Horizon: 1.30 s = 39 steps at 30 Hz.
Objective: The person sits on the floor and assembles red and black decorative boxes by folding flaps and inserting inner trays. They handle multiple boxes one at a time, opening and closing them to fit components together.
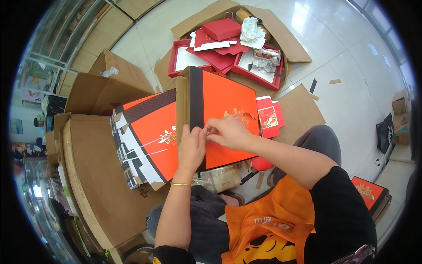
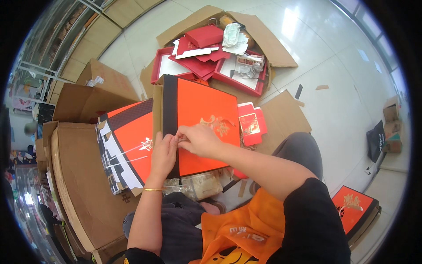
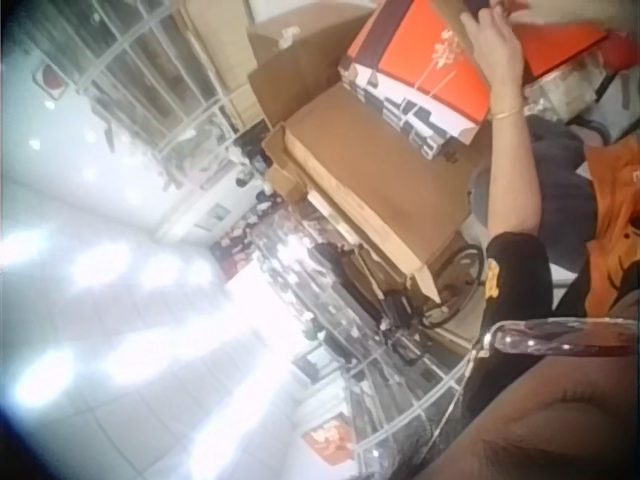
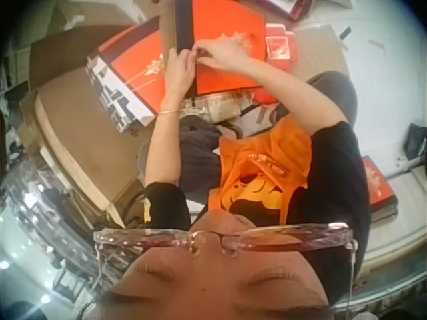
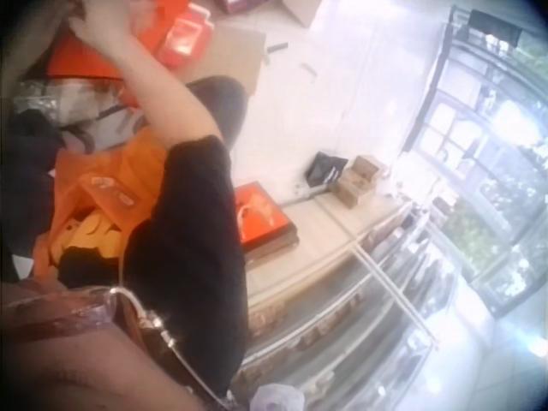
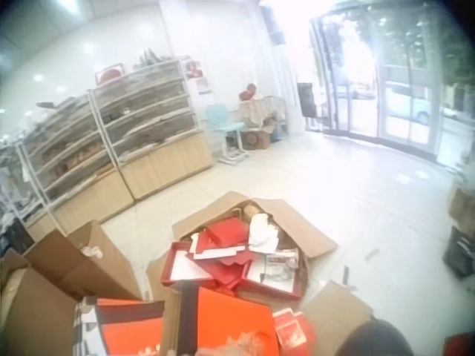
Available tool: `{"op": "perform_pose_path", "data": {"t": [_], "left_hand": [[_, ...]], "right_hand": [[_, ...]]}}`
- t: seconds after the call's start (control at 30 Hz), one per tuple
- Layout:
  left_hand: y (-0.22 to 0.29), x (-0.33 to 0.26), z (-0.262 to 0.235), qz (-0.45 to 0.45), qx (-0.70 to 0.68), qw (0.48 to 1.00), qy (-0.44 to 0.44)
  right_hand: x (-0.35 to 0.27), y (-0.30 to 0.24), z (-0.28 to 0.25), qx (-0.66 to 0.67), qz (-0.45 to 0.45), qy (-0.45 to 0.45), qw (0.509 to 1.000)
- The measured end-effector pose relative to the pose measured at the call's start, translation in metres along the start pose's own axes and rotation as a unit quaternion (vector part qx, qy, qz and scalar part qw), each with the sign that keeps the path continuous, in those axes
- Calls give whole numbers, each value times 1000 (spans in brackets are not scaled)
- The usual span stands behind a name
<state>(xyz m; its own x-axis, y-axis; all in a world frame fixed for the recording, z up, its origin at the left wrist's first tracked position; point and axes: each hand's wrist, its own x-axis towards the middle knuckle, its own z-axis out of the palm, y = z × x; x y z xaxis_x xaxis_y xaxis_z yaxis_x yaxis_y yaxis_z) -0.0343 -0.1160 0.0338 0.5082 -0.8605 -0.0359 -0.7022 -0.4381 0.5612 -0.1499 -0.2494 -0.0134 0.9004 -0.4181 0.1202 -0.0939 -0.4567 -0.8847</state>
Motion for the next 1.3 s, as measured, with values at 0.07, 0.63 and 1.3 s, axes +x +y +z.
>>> {"op": "perform_pose_path", "data": {"t": [0.07, 0.63, 1.3], "left_hand": [[-3, 1, 0, -3, -3, 1000, 3], [-28, 9, -4, -346, -503, 792, -1], [-55, -1, 13, -418, -590, 681, -117]], "right_hand": [[0, -2, -5, 94, 70, -28, 993], [5, 34, 0, 105, 195, -60, 973], [-3, 17, 2, -146, 134, -138, 970]]}}
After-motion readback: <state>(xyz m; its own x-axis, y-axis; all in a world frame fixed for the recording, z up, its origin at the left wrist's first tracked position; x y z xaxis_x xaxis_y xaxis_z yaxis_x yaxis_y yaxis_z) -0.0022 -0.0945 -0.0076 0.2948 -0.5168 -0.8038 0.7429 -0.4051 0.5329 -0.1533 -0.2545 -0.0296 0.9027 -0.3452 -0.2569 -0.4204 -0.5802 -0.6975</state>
